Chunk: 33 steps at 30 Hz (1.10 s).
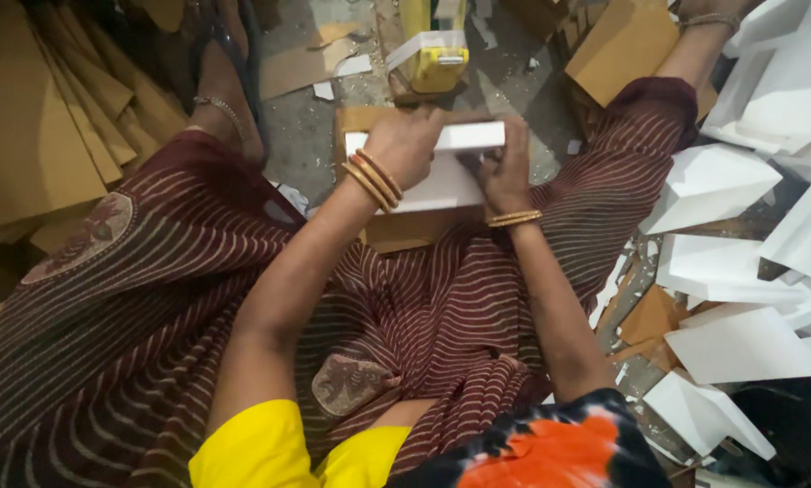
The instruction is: The person assembles small cardboard boxes by folding flaps and securing them with adhesive tape. They repeatedly pick up flat cardboard pieces, fold them into box shapes, and use a tape dispenser to seal the edges.
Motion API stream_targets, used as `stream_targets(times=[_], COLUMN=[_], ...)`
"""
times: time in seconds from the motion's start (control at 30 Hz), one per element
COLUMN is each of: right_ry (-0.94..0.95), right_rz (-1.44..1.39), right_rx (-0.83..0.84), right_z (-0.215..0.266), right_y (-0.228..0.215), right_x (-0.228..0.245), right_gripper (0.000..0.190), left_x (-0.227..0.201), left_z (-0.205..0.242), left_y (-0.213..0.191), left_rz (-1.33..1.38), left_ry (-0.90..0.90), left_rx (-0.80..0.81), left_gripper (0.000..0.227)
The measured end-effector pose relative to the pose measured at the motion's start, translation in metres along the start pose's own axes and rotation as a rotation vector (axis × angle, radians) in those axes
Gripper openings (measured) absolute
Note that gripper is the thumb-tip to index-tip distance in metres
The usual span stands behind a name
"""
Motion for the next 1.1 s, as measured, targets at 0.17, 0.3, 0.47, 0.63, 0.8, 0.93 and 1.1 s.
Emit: stream_targets(times=[0.17,0.3,0.47,0.63,0.8,0.93,1.1], right_ry=[0.16,0.126,0.159,0.068,-0.046,-0.141,0.191], right_rz=[-0.368,-0.127,-0.021,0.026,0.267,0.487,0.782], right_rx=[0.057,0.069,-0.009,0.318,0.031,-0.115,0.339], right_z=[-0.022,-0.015,-0.014,-0.05,-0.137,-0.228,-0.304], right_y=[0.012,0.02,0.022,0.015,-0.072,-0.092,-0.053], right_x=[0.003,0.007,0.003,-0.004,-0.034,-0.041,-0.097], right_gripper=[0.09,0.062,0.063,0.082,0.038,0.042,0.095], left_x=[0.006,-0.002,-0.012,0.016,0.012,0.02,0.01], left_z=[-0.003,0.004,0.004,-0.006,0.0,-0.001,0.003], left_y=[-0.016,-0.011,-0.035,-0.023,-0.024,-0.017,-0.028], left_rz=[-0.08,-0.094,-0.335,-0.211,-0.299,-0.215,-0.255], left_ry=[-0.02,-0.045,0.045,-0.097,-0.02,-0.083,-0.016], left_rx=[-0.129,-0.141,-0.362,-0.134,-0.275,-0.159,-0.275], left_gripper=[0.033,0.041,0.047,0.061,0.063,0.048,0.049])
Point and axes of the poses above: each hand's wrist, its own z-axis away from the middle knuckle, its own y-axis out of the palm, x = y × z, the point moved 9 cm from there along -z, towards the middle knuckle, and after that the axes turned 12 degrees about z, right-handed, at the moved point
